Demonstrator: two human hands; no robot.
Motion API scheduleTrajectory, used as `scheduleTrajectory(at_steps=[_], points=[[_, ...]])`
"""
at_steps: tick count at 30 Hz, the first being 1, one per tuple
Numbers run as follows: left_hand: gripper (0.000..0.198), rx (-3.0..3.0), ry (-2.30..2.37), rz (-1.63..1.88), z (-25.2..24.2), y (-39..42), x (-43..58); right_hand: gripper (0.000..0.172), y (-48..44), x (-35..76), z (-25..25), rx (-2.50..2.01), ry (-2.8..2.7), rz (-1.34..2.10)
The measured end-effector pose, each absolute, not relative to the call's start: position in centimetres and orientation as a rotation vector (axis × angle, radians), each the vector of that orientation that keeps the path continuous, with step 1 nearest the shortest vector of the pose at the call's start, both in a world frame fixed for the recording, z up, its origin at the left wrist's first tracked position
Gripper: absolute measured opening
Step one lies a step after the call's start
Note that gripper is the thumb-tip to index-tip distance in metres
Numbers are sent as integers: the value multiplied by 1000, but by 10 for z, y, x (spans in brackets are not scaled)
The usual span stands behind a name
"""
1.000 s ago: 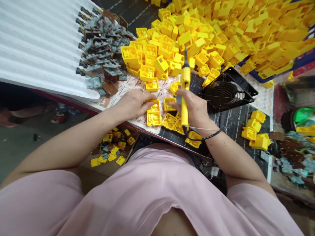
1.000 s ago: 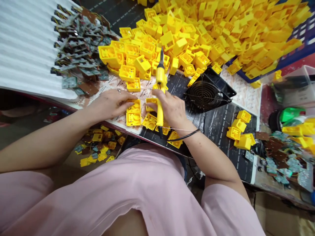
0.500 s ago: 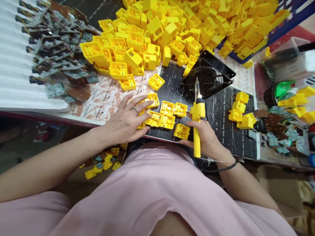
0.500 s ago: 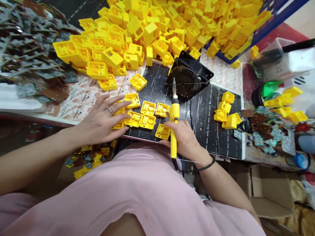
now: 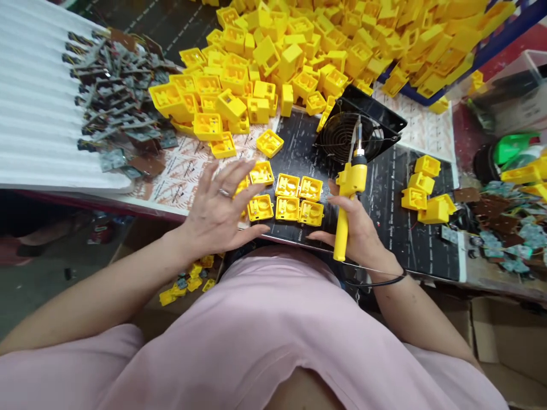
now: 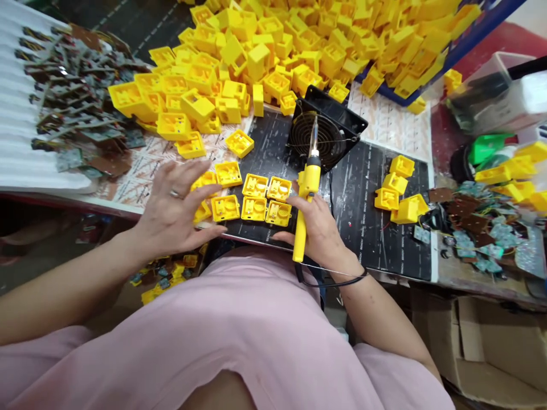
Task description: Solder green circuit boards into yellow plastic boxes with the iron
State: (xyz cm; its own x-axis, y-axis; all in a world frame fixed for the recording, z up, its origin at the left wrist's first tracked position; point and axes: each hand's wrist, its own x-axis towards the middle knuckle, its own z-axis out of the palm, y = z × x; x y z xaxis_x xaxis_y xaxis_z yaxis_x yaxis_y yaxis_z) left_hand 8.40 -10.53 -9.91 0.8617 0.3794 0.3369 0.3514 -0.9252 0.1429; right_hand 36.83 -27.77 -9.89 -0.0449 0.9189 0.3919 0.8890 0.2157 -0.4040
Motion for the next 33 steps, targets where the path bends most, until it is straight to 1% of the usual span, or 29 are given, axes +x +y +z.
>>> scheduleTrajectory(at_steps=[2,4,7,10,11,13,16,19,23,27,31,33], points=[[80,2926,673,490,-104,-102,73,72,-277,364,-103,-1633,-1919,125],[90,2903,741,369,-111,-96,71,72,-271,358,-109,-1613,-1956,117],[91,2911,690,192,-115,-81,83,76,-253,353,-115,-1670,-2038,85],[92,2905,562,149,-102,-64,101,86,-237,360,-113,-1755,-2082,176],[88,2899,586,168,-95,-59,108,89,-233,364,-110,-1751,-2096,210],[70,2921,759,152,-77,-53,121,93,-228,371,-106,-1709,-2127,250],[44,3046,945,-136,-52,-49,143,94,-223,372,-104,-1679,-2166,261],[32,3127,807,-379,-39,-45,161,85,-221,368,-106,-1689,-2188,276],[31,3163,601,-418,-41,-40,174,75,-221,368,-110,-1659,-2182,299],[35,3157,519,-414,-42,-36,180,75,-223,370,-111,-1623,-2170,290],[36,3100,294,-346,-39,-29,187,74,-224,371,-111,-1598,-2158,286],[43,2952,189,-300,-42,-24,185,72,-224,371,-112,-1568,-2153,262]])
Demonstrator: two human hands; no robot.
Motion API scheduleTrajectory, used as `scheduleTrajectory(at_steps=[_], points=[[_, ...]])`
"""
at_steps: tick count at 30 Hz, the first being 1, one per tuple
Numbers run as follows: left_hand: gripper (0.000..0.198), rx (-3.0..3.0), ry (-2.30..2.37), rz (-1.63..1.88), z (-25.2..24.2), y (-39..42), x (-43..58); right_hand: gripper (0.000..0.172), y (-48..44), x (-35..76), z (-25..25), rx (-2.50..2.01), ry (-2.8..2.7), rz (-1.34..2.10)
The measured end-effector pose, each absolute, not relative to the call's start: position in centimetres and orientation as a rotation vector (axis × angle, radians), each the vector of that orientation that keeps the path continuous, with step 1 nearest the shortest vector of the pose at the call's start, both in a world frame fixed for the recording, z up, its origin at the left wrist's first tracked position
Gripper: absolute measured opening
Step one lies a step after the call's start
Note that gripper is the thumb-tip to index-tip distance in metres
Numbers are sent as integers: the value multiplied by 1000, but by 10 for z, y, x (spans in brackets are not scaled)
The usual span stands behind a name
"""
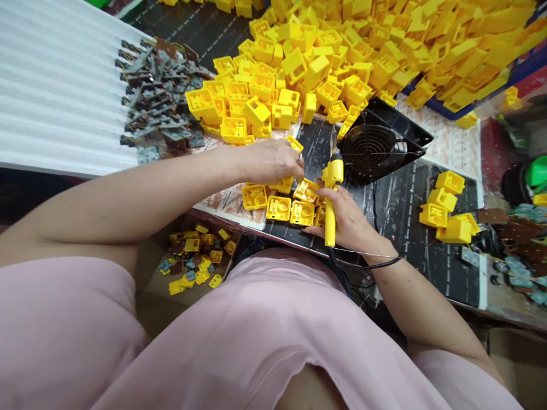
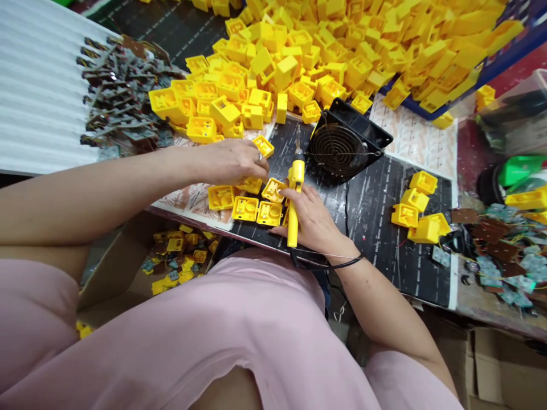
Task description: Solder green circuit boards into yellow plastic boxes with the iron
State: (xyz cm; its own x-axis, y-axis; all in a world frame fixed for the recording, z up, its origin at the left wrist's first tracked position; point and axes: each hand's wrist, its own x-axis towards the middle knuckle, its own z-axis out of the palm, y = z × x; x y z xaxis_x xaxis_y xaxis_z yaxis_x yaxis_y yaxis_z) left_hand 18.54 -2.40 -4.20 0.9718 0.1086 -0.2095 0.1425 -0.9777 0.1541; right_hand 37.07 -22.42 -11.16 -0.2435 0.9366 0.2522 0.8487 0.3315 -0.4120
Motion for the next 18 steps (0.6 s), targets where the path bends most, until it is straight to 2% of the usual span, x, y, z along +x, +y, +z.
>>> scheduleTrajectory(at_steps=[3,5,7,10,15,18], points=[[51,2747,297,-59,-48,-16,169,72,-224,371,-113,-1525,-2154,235],[46,2721,570,212,-50,-11,148,75,-225,371,-114,-1539,-2151,241],[43,2733,803,325,-52,-9,125,78,-226,371,-114,-1570,-2143,243],[53,2775,785,127,-62,-14,97,78,-229,369,-113,-1597,-2126,228],[99,2852,485,-71,-85,-45,98,83,-228,358,-113,-1646,-2145,216],[105,2897,499,-122,-90,-63,115,84,-225,355,-115,-1715,-2173,223]])
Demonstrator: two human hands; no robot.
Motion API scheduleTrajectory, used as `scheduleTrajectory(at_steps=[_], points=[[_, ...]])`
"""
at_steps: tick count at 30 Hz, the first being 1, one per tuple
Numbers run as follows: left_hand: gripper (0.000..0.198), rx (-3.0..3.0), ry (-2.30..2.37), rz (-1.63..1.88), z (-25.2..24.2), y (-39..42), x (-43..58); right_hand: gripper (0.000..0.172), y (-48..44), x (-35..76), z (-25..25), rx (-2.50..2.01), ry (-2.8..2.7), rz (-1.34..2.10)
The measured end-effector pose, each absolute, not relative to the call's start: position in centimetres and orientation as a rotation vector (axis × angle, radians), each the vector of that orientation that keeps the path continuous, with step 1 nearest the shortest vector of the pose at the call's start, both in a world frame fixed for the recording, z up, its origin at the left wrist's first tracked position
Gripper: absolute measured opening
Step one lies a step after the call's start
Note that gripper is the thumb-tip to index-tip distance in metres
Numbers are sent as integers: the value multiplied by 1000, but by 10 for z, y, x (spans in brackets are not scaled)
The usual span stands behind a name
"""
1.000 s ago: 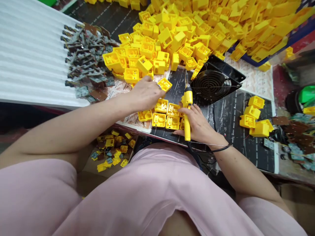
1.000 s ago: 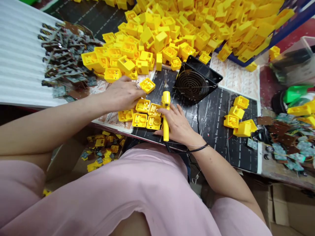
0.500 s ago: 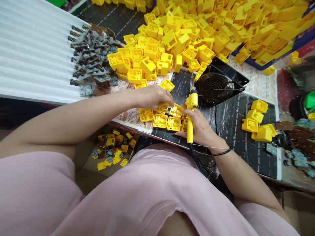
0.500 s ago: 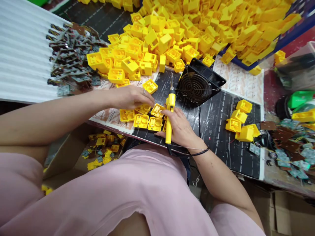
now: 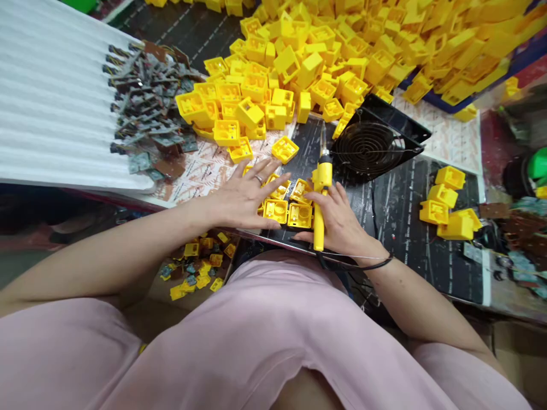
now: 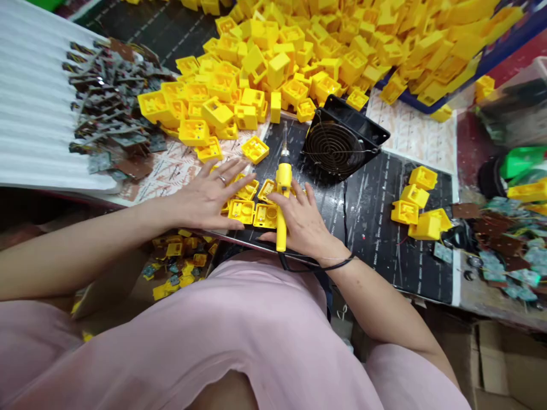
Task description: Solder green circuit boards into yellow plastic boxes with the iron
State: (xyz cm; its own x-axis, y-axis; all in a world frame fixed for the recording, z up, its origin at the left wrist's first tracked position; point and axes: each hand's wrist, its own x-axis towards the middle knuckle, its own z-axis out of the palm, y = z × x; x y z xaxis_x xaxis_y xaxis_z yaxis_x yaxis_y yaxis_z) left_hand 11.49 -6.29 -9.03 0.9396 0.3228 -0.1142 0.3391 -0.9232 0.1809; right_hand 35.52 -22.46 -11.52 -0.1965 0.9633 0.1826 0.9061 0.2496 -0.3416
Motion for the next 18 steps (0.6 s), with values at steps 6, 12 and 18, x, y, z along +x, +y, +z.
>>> scheduleTrajectory(at_steps=[6,12,18], points=[[90,2923,475,-87,-97,-73,119,87,-221,367,-108,-1689,-2270,244],[82,2993,402,188,-107,-72,118,92,-210,349,-98,-1775,-2263,351],[69,3159,201,298,-107,-77,126,76,-218,348,-90,-1811,-2285,390]])
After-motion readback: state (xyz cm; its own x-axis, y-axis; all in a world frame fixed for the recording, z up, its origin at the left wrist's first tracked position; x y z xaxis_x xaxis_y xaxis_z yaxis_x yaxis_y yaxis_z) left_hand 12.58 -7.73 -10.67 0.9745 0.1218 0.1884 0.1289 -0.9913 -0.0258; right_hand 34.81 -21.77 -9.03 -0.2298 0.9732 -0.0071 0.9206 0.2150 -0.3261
